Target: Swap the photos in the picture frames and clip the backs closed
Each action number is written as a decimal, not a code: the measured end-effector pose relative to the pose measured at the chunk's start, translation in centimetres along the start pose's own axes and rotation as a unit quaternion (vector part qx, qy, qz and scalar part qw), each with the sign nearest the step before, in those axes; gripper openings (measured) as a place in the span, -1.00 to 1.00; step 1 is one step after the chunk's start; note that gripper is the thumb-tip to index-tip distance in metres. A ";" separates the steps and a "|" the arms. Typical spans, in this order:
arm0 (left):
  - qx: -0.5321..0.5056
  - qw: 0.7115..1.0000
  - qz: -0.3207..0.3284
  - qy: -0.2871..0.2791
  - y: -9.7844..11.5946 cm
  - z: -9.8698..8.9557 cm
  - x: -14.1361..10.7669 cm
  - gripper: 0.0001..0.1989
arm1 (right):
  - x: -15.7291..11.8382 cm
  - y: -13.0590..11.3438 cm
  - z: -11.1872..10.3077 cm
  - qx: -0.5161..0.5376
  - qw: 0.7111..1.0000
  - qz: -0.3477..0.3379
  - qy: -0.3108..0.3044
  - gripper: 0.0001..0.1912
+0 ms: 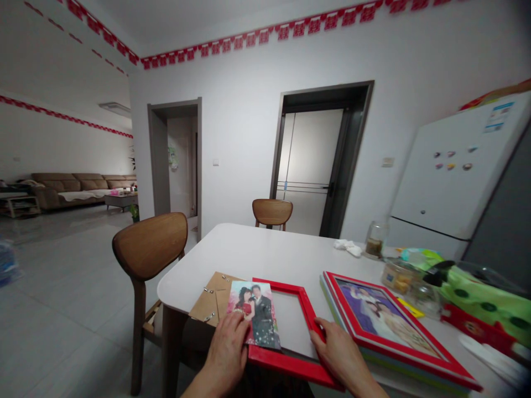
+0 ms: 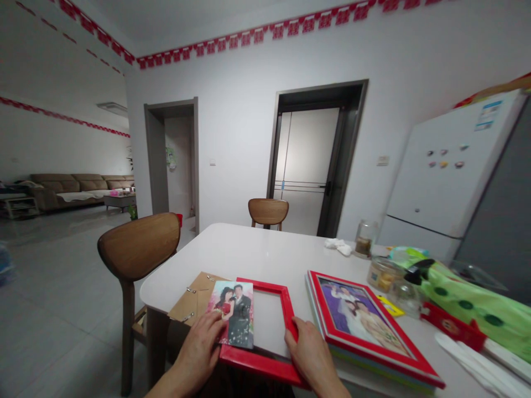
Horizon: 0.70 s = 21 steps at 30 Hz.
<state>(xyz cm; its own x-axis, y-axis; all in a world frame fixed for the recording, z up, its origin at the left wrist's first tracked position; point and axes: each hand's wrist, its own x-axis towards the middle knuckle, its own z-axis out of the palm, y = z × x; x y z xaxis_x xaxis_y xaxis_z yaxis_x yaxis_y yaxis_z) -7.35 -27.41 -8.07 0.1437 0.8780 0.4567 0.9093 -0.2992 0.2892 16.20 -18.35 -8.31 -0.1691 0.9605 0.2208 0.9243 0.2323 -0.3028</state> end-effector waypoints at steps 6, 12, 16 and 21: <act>0.065 0.997 0.036 -0.004 -0.6 1.3 0.8 -0.59 | 0.0 -0.1 0.0 0.013 1.000 -0.018 0.012 -0.57; -0.025 0.989 0.040 0.141 -1.5 -0.8 2.4 -0.59 | -0.3 -2.9 -2.0 0.140 0.982 -0.085 0.098 -0.61; -0.195 0.953 -0.080 0.217 0.0 -3.2 3.6 -0.69 | -0.9 -6.5 -2.7 0.364 0.929 -0.071 -0.014 -0.63; -0.555 0.791 -0.156 0.203 3.6 -2.2 4.3 -0.71 | -0.6 -9.0 -1.0 0.649 0.741 0.113 -0.129 -0.62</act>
<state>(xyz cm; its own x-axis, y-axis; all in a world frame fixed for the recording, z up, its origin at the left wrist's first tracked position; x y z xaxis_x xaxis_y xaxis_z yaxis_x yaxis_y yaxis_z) -4.29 -25.52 -3.20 -0.3633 0.8487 0.3843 -0.0610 -0.4333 0.8992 8.34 -21.13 -4.81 -0.2742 0.9559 -0.1051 -0.1409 -0.1480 -0.9789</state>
